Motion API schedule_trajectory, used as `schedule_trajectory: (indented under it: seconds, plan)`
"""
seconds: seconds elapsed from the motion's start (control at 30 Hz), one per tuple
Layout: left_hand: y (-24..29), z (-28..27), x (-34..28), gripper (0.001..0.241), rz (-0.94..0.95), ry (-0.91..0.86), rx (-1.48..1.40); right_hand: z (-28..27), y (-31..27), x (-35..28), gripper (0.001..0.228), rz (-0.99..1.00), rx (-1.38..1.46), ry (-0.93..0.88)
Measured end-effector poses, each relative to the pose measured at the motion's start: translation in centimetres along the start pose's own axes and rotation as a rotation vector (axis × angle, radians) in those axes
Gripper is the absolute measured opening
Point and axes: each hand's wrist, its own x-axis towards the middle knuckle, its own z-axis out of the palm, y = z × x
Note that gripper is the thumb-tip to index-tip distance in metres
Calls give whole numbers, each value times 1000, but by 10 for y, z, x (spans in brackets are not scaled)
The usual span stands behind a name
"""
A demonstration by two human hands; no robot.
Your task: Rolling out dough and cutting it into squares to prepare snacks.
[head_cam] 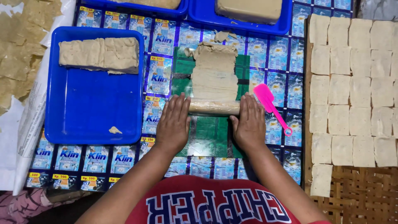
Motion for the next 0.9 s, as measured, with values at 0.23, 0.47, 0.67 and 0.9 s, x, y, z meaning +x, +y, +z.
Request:
schedule_trajectory:
  seconds: [0.23,0.47,0.67,0.9]
  plan:
    - [-8,9,38,65,-30,19,-15,24,15,40,76,46,-13,-5]
    - [-24,-1,126,53,-76,89,26,36,34,125,58,201,-31,-100]
    - [-40,0,190,60,-100,108,35,17,36,192,61,298,46,-229]
    - [-34,-3,180,58,-89,162,9,22,35,180,62,284,41,-249]
